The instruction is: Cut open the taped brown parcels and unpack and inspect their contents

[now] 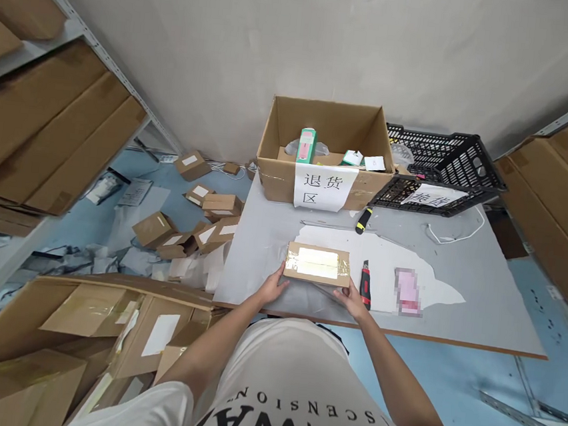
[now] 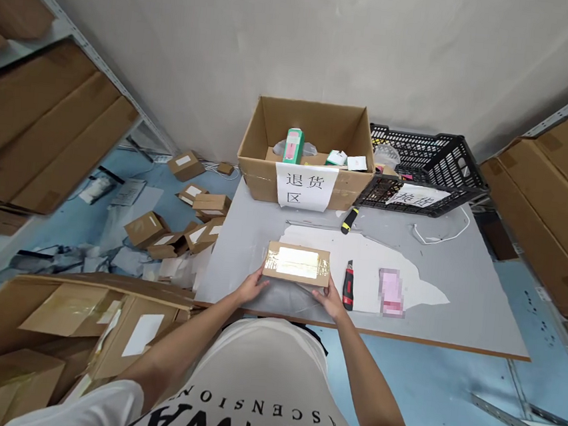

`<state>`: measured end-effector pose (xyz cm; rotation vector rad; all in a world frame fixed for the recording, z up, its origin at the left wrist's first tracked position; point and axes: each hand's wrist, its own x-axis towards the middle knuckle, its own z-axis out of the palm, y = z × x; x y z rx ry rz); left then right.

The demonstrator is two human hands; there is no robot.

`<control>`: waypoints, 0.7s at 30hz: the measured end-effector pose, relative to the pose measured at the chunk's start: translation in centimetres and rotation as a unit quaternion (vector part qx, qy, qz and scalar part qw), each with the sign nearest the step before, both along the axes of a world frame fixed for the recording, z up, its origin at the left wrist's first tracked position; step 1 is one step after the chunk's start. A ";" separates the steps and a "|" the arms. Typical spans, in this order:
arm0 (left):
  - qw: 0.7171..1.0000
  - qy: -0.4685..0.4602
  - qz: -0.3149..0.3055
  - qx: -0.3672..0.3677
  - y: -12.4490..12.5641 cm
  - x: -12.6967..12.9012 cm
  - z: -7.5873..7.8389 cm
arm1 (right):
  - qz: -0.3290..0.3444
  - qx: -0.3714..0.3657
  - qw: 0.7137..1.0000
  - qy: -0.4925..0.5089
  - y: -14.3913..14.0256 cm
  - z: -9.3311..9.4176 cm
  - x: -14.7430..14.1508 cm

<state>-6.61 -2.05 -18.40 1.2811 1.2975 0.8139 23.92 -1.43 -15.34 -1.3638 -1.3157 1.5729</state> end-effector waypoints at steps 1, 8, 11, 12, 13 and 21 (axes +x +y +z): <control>1.000 0.026 -0.003 0.003 -0.1 -0.1 -0.3 | 0.002 0.013 1.000 -0.016 0.0 -0.2 0.0; 0.997 0.082 0.010 0.005 0.7 0.1 -0.3 | -0.009 0.041 0.991 -0.125 0.9 -1.6 0.4; 0.998 0.067 0.021 0.001 0.9 0.2 0.1 | -0.002 0.041 0.990 -0.136 1.0 -1.7 0.6; 0.998 0.063 0.023 0.003 0.9 0.3 0.3 | -0.001 0.042 0.989 -0.138 1.0 -1.7 0.6; 0.998 0.060 0.026 0.006 0.8 0.3 0.4 | -0.003 0.041 0.989 -0.142 1.0 -1.6 0.6; 0.998 0.055 0.036 -0.002 0.7 0.5 1.6 | -0.013 0.027 0.986 -0.164 1.1 -1.4 0.7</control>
